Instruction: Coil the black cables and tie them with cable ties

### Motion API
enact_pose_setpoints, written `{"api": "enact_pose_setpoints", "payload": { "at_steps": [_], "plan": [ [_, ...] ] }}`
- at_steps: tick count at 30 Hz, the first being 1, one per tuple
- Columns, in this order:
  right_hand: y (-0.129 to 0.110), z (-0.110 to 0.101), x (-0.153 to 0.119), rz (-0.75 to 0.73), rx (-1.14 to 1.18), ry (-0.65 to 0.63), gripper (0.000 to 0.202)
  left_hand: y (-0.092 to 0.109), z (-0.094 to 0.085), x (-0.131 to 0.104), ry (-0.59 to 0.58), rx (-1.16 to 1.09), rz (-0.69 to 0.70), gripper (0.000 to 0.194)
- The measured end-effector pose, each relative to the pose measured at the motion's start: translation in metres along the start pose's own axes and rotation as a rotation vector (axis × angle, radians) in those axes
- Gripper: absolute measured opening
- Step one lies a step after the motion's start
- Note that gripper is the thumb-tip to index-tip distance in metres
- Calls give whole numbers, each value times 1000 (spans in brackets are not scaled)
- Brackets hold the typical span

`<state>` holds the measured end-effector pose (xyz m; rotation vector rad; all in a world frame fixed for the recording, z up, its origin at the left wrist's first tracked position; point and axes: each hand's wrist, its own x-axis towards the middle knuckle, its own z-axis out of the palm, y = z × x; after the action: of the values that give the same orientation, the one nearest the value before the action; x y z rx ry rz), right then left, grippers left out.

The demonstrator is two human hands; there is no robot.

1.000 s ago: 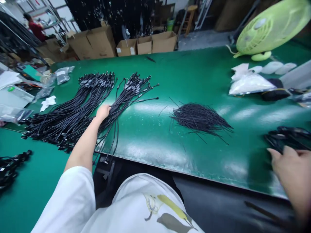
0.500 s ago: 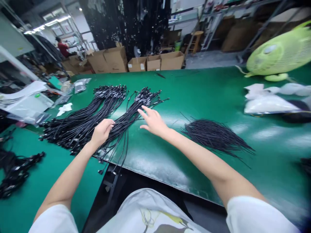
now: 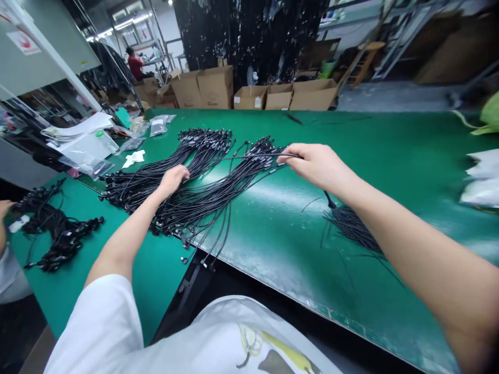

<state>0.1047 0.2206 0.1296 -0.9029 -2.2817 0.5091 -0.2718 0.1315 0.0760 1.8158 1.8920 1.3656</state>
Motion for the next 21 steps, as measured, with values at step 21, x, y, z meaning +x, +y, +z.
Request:
{"api": "enact_pose_setpoints", "payload": {
  "at_steps": [21],
  "plan": [
    [2, -6, -146, 45, -572, -636, 15, 81, 15, -69, -275, -459, -389, 24]
  ]
}}
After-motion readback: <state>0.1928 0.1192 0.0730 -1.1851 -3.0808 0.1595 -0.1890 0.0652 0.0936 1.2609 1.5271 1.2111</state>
